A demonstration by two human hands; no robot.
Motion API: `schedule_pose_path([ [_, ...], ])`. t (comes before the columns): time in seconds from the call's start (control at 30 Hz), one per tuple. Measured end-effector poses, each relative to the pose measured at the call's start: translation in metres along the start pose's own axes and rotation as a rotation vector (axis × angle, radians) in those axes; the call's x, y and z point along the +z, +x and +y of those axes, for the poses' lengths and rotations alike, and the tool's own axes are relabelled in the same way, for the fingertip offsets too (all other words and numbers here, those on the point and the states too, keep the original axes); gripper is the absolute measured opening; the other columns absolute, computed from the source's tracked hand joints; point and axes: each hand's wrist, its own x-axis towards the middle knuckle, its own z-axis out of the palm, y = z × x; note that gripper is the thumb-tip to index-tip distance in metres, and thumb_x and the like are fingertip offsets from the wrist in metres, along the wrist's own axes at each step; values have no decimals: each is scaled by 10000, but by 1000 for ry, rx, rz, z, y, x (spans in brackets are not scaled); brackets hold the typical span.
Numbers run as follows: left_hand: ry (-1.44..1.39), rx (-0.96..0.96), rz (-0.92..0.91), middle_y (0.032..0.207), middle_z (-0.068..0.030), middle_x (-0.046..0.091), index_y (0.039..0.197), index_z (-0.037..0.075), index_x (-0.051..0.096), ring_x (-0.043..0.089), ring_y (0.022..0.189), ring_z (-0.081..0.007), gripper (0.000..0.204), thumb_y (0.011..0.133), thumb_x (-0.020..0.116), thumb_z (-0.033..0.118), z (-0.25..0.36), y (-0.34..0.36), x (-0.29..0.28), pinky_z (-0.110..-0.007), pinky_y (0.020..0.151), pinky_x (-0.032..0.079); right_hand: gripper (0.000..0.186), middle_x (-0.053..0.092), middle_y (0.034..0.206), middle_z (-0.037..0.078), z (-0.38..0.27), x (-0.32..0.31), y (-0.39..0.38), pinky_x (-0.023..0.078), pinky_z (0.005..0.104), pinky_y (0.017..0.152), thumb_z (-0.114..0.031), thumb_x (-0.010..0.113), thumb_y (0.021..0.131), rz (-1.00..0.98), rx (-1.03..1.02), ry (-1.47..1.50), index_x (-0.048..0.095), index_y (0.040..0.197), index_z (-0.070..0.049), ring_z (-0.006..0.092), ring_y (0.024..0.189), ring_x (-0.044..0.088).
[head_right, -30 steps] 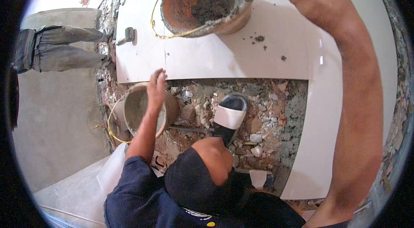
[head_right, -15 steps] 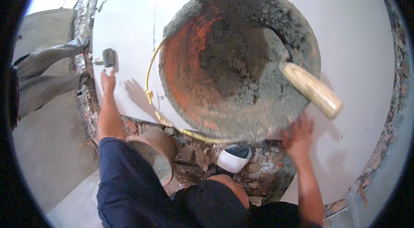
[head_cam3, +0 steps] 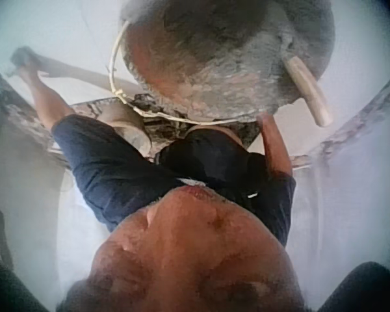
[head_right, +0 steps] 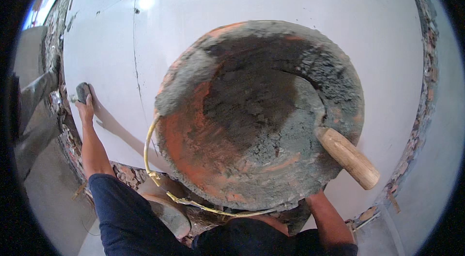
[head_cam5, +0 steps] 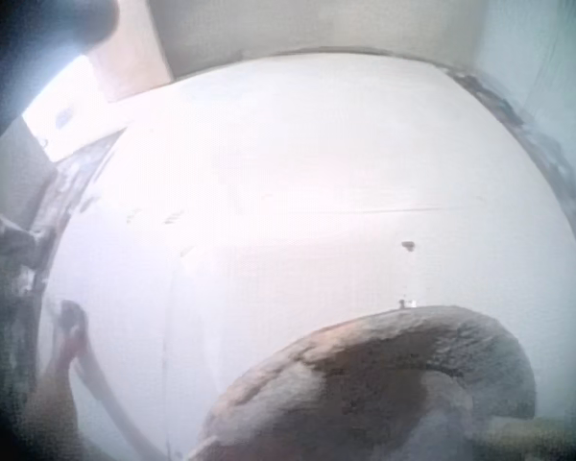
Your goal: The person spreads cement on the floor using a trowel, then places a large white tile onto the prepared area. They use a rubber mallet to tap the tile into place, ensuring it is level and secure.
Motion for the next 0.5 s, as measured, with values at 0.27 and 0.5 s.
schedule_pose_path([
  [0.27,-14,209,-459,1322,-323,428,1331,-124,324,404,1255,-418,843,835,613,494,56,-104,-42,-413,1050,324,593,434,1361,172,1,8,3,264,517,1081,-299,634,778,185,-183,400,473,1304,-76,346,1313,340],
  [0.5,199,747,-438,1216,-284,538,1307,-50,442,520,1127,-413,704,796,595,410,141,-210,-102,-450,940,407,284,529,1247,167,24,27,-7,260,500,1093,-286,524,850,403,-181,-2,651,910,-40,292,1216,463],
])
